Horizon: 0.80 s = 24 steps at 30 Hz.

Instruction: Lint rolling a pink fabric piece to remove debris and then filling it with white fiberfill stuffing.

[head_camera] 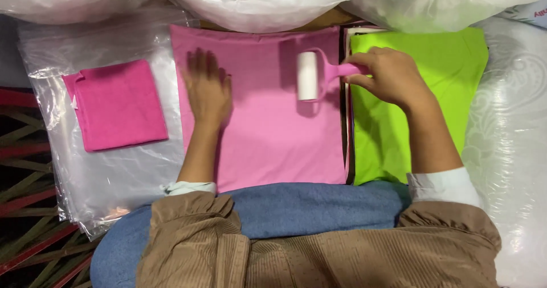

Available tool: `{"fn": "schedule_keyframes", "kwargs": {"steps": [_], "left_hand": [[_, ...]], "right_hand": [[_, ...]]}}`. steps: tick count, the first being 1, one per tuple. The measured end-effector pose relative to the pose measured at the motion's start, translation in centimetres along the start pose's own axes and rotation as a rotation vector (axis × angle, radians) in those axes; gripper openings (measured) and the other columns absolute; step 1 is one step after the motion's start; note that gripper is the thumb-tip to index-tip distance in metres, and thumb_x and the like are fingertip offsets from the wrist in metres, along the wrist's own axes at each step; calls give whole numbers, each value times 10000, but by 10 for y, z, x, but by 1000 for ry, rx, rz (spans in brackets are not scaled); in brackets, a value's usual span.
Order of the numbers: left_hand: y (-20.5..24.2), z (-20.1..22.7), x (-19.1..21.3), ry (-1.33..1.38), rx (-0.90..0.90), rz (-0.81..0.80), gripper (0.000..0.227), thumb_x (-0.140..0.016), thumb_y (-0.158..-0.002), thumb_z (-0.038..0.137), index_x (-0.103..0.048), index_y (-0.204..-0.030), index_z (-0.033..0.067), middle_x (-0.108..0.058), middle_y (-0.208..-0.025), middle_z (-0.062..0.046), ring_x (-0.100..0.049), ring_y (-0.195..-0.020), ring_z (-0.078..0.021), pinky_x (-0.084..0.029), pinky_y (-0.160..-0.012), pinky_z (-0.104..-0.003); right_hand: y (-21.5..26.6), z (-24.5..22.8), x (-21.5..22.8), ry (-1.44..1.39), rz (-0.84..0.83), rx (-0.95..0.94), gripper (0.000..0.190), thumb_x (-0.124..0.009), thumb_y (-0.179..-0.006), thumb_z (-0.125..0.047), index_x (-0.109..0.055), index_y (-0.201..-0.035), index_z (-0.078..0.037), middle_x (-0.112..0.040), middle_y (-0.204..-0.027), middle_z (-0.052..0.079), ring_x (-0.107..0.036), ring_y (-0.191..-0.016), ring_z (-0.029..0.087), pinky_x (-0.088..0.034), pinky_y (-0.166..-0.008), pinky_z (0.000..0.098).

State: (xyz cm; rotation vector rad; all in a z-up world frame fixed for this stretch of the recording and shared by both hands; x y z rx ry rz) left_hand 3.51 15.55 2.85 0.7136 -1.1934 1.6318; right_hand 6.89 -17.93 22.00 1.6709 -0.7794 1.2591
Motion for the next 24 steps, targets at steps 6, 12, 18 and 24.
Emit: {"fn": "schedule_keyframes", "kwargs": {"steps": [6,12,18,24], "left_hand": [[-30,31,-41,41,-75,-244,493,-506,-1053,219,-482,-1509,32,-412,-1599,-165,-301,-1490,-403,-241,-1220,-565],[-30,-25,1,-64,-199,-38,495,-621,-950,168,-570,-1365,-97,-565,-1430,-274,-465,-1330,-519,-395,-1070,-633],[-39,35,-42,-15,-128,-282,569,-522,-1016,283,-455,-1515,19,-451,-1571,-168,-325,-1462,-415,-263,-1193,-591],[-25,-7,-18,-104,-195,-59,585,-540,-1103,369,-531,-1500,-60,-513,-1540,-242,-385,-1442,-449,-308,-1168,-611]], "right_hand": [[-101,2,-70,66,93,229,391,-731,-944,-450,-743,-1228,-181,-736,-1052,167,-684,-912,397,-528,-702,519],[-53,112,-32,390,9,-22,405,-630,-989,-624,-712,-1255,-330,-732,-941,107,-724,-888,361,-543,-619,488],[-88,22,-41,118,109,167,492,-682,-970,-518,-712,-1317,-170,-718,-1032,197,-660,-893,446,-490,-660,562],[-75,74,-42,213,31,-12,498,-667,-1004,-552,-695,-1384,-231,-727,-1053,182,-673,-989,420,-550,-681,541]]}}
Point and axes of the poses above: each hand's wrist, its own y-axis away from the middle knuckle, its own x-axis out of the back of the hand, z = x × y, the point moved 5 cm from there along -y, towards the middle knuckle
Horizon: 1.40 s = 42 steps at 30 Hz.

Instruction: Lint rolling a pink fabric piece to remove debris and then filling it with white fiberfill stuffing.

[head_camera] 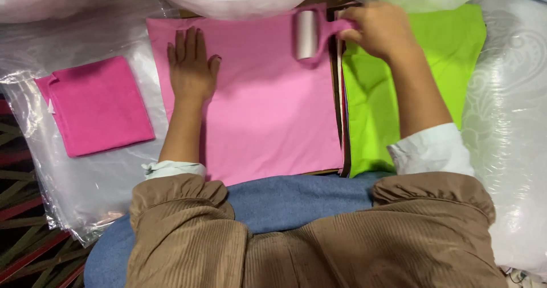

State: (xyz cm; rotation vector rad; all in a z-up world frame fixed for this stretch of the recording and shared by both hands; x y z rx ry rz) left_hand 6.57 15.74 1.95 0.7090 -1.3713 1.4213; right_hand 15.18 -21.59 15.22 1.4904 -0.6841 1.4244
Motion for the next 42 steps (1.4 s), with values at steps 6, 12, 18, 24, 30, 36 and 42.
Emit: {"fn": "schedule_keyframes", "kwargs": {"steps": [6,12,18,24,30,36,42], "left_hand": [[34,52,56,114,346,-291,750,-614,-1066,316,-235,-1631,2,-88,-1686,-208,25,-1529,-414,-250,-1211,-682],[123,90,34,155,250,-440,736,-532,-1039,452,-295,-1632,85,-164,-1711,-174,-84,-1571,-406,-69,-1239,-669],[152,49,54,96,468,-393,763,-490,-1060,510,-275,-1654,82,-49,-1714,-204,29,-1561,-439,17,-1229,-699],[168,120,41,152,283,-386,702,-495,-1054,437,-306,-1634,88,-168,-1711,-195,-81,-1576,-420,-16,-1227,-694],[202,75,67,70,349,-397,676,-420,-1077,459,-305,-1647,114,-177,-1720,-180,-74,-1584,-396,26,-1230,-673],[182,136,72,153,307,-379,655,-465,-1077,388,-305,-1636,87,-170,-1709,-204,-83,-1578,-409,-22,-1240,-664],[207,118,56,120,316,-462,686,-387,-1082,486,-248,-1659,142,-122,-1735,-151,-25,-1595,-357,53,-1244,-645]], "right_hand": [[89,-38,34,-120,57,48,325,-730,-999,-426,-726,-1271,-249,-724,-998,107,-673,-884,351,-472,-612,482],[113,-107,-39,-317,18,121,336,-726,-951,-422,-720,-1236,-244,-695,-932,148,-686,-954,370,-518,-863,505],[200,-28,-11,-60,32,-75,319,-710,-1014,-461,-738,-1268,-269,-681,-914,103,-684,-926,324,-501,-859,457],[209,-149,-42,-315,-3,152,367,-698,-947,-470,-702,-1240,-250,-686,-967,146,-685,-967,371,-527,-851,504],[256,-74,-60,-193,-55,-16,351,-682,-967,-491,-724,-1227,-259,-703,-951,128,-699,-953,347,-526,-863,479],[266,-111,-29,-277,-3,59,391,-676,-957,-508,-700,-1251,-251,-694,-977,144,-687,-971,372,-531,-854,494],[242,-138,-82,-261,-26,144,366,-682,-939,-502,-693,-1229,-279,-707,-997,116,-698,-981,343,-541,-865,485]]}}
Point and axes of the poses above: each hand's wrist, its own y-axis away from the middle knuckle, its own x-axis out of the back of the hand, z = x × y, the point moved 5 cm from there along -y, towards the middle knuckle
